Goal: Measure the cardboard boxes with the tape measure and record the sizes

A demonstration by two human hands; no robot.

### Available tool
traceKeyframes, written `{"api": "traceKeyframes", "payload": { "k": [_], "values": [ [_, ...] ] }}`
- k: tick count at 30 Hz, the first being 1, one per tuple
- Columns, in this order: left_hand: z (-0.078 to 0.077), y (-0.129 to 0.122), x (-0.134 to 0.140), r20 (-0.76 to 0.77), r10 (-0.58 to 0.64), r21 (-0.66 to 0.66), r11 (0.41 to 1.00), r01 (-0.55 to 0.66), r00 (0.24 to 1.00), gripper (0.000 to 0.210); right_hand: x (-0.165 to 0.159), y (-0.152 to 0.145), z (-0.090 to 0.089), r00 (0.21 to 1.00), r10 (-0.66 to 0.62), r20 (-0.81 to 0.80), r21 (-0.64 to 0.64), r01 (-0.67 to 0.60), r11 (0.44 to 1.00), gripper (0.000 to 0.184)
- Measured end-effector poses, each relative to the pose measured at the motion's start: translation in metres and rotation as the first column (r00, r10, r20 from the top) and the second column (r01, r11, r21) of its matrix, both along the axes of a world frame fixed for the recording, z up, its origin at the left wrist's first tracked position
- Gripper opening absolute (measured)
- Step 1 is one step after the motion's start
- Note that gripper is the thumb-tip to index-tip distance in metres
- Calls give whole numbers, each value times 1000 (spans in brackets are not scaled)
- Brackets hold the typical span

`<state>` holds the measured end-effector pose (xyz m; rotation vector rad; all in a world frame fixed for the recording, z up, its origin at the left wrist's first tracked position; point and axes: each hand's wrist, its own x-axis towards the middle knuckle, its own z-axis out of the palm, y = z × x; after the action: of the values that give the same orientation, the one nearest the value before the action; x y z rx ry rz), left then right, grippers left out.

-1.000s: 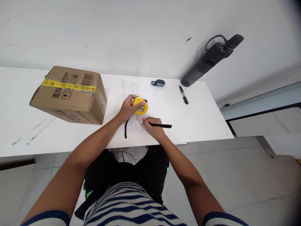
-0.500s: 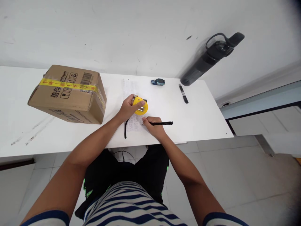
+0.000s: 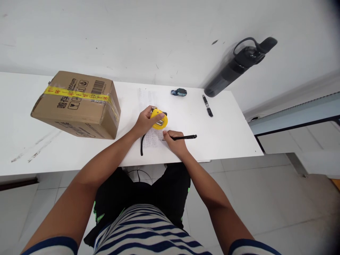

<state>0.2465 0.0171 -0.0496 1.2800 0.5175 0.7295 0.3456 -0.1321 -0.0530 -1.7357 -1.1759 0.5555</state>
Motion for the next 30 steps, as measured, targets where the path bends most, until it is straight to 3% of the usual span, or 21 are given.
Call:
{"api": "traceKeyframes", "payload": {
  "k": [5,17,25,30],
  "values": [
    [0,0,1,-5,8,20,1000,-8,1000,44,0,1,-2,998,-51,47,70,48,996,54],
    [-2,1,-1,-5,-13,41,999,13,1000,44,2,2,-2,1000,2,-30,50,-1,999,56],
    [-5,2,1,-17,-16,27,999,17,1000,44,3,-1,-4,981,-182,-64,135,189,973,54],
    [-4,-5,-7,-96,21,112,994,-10,995,48,2,2,-14,919,-392,-50,168,395,903,39]
  ]
}}
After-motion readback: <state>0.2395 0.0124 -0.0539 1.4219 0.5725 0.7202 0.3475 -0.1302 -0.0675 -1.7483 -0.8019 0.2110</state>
